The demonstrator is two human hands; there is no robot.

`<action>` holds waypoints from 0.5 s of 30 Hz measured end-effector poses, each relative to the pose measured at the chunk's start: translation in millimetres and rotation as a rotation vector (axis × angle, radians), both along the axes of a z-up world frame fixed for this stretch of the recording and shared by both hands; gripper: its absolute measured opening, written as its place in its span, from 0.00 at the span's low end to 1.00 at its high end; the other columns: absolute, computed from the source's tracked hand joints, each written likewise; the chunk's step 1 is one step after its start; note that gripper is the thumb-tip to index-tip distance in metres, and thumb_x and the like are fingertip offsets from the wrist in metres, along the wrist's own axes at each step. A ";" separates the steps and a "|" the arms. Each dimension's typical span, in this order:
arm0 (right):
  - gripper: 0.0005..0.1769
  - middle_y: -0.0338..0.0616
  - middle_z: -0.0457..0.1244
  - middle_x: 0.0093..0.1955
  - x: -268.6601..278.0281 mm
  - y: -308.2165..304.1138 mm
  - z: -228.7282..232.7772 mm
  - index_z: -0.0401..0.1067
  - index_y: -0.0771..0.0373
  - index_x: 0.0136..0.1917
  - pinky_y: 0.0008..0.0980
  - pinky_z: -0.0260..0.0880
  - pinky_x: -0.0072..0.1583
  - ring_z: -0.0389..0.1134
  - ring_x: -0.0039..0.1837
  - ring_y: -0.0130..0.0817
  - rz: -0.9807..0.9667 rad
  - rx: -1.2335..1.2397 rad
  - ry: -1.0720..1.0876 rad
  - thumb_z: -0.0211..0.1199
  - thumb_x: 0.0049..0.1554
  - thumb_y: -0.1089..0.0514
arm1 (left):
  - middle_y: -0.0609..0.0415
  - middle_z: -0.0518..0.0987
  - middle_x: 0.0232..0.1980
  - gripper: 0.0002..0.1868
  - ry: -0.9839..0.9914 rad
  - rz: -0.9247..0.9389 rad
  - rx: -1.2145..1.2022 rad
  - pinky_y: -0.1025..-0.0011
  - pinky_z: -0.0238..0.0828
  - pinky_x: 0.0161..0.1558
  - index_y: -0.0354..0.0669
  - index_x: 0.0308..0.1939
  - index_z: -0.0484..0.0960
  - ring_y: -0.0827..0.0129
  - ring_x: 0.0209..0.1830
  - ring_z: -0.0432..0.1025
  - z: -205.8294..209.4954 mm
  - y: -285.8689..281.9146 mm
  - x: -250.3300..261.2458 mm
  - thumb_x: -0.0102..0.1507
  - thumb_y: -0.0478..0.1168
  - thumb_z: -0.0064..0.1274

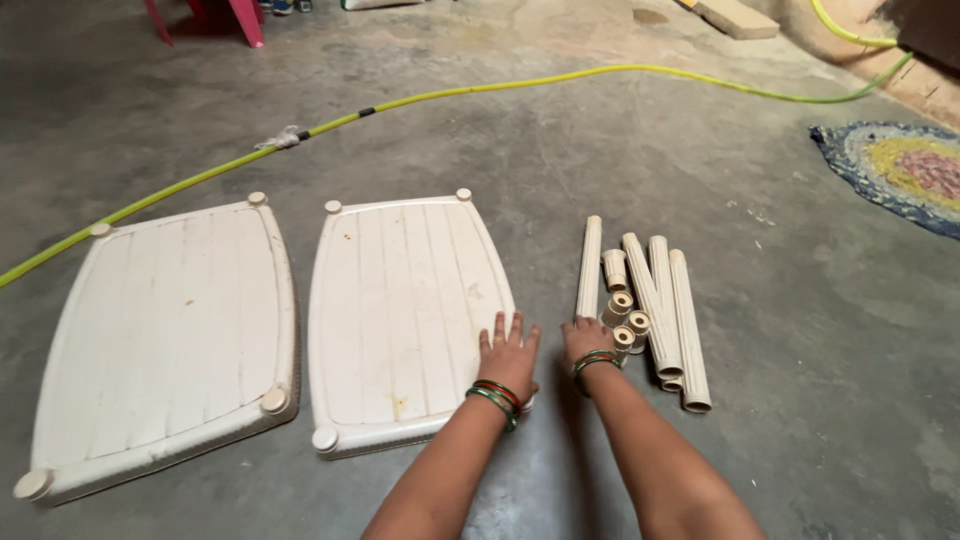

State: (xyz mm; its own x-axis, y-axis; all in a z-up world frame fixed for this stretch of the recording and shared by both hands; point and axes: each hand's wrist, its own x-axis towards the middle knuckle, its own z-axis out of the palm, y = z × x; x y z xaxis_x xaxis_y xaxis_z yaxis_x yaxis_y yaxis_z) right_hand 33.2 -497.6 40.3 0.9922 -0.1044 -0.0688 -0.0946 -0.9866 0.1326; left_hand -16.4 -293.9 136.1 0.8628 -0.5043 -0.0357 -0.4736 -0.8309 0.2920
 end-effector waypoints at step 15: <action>0.13 0.47 0.68 0.58 -16.3 -91.6 38.0 0.73 0.54 0.55 0.43 0.72 0.58 0.70 0.61 0.44 -0.023 0.145 -0.059 0.63 0.56 0.53 | 0.47 0.43 0.84 0.60 0.262 0.137 0.283 0.43 0.37 0.77 0.46 0.80 0.48 0.49 0.84 0.37 -57.3 -25.9 -4.0 0.53 0.47 0.72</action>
State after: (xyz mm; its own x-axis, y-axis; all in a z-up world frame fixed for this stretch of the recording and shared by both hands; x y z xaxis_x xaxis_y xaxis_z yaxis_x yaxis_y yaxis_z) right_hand 16.9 -589.2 78.3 0.9924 -0.1205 -0.0266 -0.1210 -0.9925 -0.0172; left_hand -20.4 -319.8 78.9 0.8646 -0.3240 -0.3840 -0.2927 -0.9460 0.1392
